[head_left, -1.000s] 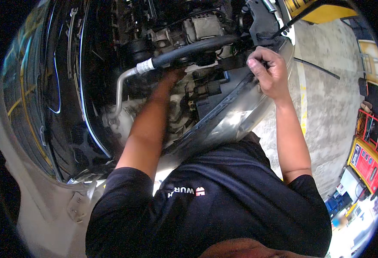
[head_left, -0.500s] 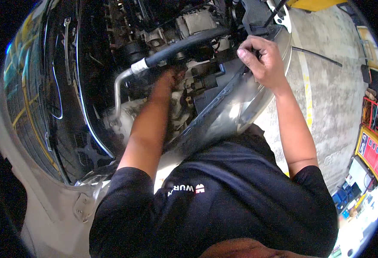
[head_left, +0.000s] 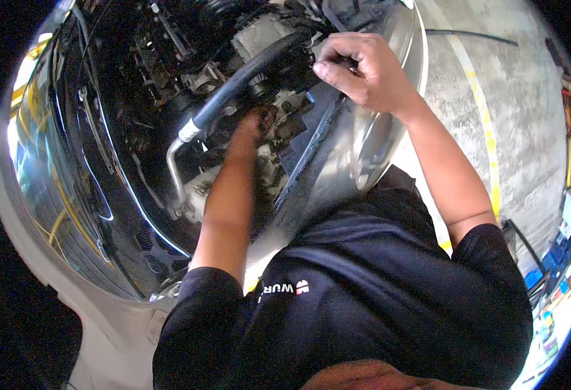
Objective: Cleaning an engine pulley with a rag and solvent before installing it onto the vehicle's engine.
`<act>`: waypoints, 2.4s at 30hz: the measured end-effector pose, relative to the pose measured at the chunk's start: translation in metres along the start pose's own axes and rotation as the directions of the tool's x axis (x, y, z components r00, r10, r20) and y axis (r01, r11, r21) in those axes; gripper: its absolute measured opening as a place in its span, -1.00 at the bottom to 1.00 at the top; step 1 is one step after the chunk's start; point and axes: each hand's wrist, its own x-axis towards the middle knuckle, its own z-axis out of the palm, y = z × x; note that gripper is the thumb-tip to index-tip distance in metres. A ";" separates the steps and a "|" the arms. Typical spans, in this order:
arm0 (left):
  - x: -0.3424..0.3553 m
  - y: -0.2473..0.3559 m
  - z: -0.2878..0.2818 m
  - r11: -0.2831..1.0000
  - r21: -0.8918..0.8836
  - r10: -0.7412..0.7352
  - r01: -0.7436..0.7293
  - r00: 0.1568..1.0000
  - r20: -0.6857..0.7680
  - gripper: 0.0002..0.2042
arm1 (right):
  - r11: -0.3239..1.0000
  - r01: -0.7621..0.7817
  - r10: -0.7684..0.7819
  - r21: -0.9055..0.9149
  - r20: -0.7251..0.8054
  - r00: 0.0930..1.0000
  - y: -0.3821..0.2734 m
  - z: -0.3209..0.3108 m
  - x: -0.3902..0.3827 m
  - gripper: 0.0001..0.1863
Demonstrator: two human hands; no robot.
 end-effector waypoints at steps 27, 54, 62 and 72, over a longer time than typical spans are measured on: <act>0.014 -0.010 -0.009 0.985 -0.132 -0.055 0.107 0.935 0.351 -0.81 | 0.993 -0.071 0.079 -0.093 0.082 0.994 -0.005 0.000 0.001 -0.75; -0.024 -0.006 0.017 0.923 0.385 0.032 -0.026 0.999 -0.009 -0.61 | 0.986 -0.131 0.127 -0.100 -0.038 0.991 -0.010 0.006 -0.001 -0.75; -0.012 -0.004 0.008 1.000 0.003 0.011 -0.011 0.999 0.049 -0.78 | 0.987 -0.128 0.127 -0.096 -0.015 0.992 -0.010 0.005 -0.001 -0.76; -0.014 -0.012 0.013 0.986 0.120 0.107 -0.115 0.992 0.074 -0.78 | 0.985 -0.127 0.127 -0.118 -0.006 0.992 -0.011 0.005 0.000 -0.76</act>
